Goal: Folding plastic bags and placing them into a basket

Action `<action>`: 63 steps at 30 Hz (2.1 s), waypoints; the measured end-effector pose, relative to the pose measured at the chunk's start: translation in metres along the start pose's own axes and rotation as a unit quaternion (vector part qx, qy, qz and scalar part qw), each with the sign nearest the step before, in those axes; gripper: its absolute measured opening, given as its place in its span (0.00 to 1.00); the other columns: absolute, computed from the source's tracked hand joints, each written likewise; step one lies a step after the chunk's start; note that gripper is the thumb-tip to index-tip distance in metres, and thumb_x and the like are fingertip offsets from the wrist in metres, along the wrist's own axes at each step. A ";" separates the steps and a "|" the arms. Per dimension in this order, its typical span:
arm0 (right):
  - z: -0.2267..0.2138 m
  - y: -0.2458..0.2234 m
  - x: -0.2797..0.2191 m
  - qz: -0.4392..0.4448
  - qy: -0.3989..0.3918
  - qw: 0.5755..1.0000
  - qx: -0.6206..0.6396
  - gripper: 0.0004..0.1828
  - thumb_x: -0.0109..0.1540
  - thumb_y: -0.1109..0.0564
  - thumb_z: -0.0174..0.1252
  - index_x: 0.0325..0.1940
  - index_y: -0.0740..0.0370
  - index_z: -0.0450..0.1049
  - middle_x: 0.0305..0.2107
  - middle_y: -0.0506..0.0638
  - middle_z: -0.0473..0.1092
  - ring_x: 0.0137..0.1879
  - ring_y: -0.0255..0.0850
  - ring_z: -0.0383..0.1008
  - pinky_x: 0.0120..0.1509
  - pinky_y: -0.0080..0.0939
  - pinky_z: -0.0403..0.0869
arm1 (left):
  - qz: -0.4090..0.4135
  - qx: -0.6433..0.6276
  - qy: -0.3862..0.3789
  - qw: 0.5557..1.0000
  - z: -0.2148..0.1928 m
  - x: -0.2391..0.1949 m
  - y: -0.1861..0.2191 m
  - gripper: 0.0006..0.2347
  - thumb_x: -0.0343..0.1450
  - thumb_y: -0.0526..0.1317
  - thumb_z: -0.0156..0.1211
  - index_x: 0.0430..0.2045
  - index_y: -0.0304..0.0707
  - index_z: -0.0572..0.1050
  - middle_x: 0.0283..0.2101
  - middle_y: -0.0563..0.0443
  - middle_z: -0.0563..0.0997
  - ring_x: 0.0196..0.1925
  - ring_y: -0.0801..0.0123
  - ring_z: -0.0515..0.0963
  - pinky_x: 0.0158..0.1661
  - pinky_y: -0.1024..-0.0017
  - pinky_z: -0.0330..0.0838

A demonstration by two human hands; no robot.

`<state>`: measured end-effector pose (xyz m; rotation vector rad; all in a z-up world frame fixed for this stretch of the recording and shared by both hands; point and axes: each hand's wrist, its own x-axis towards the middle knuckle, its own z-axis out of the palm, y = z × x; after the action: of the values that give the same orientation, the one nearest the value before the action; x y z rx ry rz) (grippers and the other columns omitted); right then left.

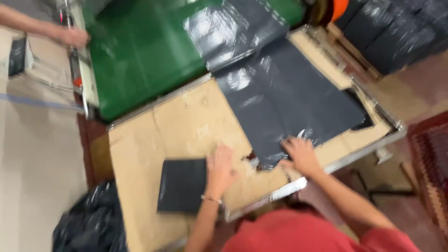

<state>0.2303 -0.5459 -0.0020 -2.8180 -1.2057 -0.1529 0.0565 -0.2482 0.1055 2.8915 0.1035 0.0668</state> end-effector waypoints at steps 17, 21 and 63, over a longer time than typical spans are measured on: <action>0.034 0.026 0.024 -0.219 -0.064 0.947 0.224 0.07 0.60 0.51 0.59 0.31 0.55 0.76 0.29 0.53 0.74 0.33 0.51 0.75 0.37 0.52 0.72 | 0.007 -0.273 0.079 0.959 0.153 0.167 0.027 0.15 0.63 0.43 0.72 0.43 0.48 0.82 0.54 0.52 0.84 0.59 0.65 0.80 0.66 0.58 0.60; 0.003 0.032 0.023 -0.037 -0.033 0.921 0.387 0.10 0.62 0.48 0.55 0.45 0.51 0.71 0.41 0.51 0.74 0.46 0.51 0.73 0.52 0.53 0.69 | 0.117 -0.289 0.150 0.938 0.043 0.151 0.069 0.25 0.52 0.24 0.46 0.41 0.40 0.81 0.45 0.48 0.86 0.49 0.56 0.83 0.52 0.63 0.74; 0.075 0.267 0.272 0.272 0.022 0.876 0.398 0.11 0.63 0.50 0.67 0.45 0.55 0.77 0.32 0.53 0.77 0.41 0.47 0.78 0.42 0.47 0.74 | -0.363 -0.122 0.103 0.918 0.064 0.243 -0.080 0.22 0.77 0.51 0.53 0.57 0.32 0.71 0.43 0.29 0.83 0.47 0.43 0.84 0.45 0.54 0.80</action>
<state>0.6150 -0.5265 -0.0509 -2.2438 -0.2828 0.2560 0.2973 -0.1675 0.0330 2.4093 1.1006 0.2261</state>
